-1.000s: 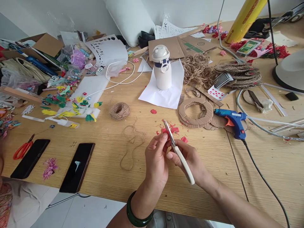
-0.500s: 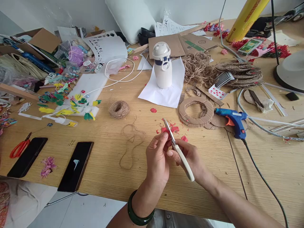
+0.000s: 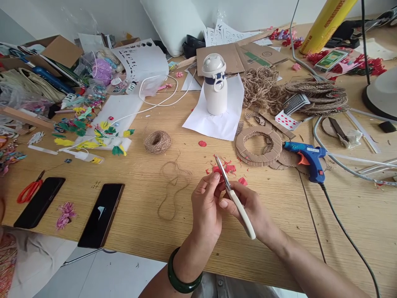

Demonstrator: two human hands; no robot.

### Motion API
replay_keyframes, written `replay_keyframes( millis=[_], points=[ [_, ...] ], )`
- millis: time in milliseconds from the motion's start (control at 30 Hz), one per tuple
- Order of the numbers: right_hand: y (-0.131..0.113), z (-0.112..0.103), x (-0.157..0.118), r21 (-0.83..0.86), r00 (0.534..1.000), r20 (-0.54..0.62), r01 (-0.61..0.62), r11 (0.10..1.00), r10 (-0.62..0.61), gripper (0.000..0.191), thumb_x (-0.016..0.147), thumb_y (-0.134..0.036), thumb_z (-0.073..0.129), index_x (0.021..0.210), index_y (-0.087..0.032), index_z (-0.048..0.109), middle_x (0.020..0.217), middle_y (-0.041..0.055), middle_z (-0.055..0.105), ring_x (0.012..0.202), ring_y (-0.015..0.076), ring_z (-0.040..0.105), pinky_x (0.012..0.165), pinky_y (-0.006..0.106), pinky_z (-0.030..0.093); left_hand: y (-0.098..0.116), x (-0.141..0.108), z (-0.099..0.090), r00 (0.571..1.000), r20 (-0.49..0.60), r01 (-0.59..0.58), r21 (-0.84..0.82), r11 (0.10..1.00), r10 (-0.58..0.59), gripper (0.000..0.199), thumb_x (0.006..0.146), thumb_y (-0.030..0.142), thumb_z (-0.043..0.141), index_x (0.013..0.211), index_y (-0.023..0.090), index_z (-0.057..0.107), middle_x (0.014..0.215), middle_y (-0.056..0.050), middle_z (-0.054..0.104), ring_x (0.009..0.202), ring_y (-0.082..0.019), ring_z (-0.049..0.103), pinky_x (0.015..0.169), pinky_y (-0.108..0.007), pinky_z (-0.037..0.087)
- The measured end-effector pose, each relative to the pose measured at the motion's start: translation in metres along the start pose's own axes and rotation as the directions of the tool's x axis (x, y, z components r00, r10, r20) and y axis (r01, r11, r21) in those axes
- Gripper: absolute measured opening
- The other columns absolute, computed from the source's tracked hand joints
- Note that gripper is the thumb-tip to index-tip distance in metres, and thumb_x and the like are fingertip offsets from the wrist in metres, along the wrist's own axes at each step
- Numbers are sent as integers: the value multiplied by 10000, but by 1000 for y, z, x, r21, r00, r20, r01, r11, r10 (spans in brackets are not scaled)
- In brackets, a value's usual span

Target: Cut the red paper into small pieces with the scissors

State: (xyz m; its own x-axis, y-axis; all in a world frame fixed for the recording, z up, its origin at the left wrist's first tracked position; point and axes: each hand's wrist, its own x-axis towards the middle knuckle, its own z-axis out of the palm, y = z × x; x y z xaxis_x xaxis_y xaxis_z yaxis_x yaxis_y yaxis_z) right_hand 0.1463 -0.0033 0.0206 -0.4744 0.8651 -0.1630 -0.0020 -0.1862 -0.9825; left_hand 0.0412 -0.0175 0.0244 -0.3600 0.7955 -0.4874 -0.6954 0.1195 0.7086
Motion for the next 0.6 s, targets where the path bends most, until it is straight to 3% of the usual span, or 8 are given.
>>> replay_keyframes(
  millis=[400,600],
  points=[
    [1,0,1,13,1000,-1,4,1000,-4,349,768,-437,773,877,-150,608,683,-39,455,598,102,363,518,230,304,-3,0,0,1000,4,4,-15,1000,-4,197,755,331,759,762,164,654,687,30,641,611,-79,586,615,-211,459],
    [3,-1,2,23,999,-27,-25,999,26,345,739,-430,796,765,-160,584,616,-46,448,527,86,375,461,224,303,-5,0,0,1000,-11,5,-31,1000,-5,184,743,310,771,734,166,656,678,37,638,605,-67,584,603,-191,454]
  ],
)
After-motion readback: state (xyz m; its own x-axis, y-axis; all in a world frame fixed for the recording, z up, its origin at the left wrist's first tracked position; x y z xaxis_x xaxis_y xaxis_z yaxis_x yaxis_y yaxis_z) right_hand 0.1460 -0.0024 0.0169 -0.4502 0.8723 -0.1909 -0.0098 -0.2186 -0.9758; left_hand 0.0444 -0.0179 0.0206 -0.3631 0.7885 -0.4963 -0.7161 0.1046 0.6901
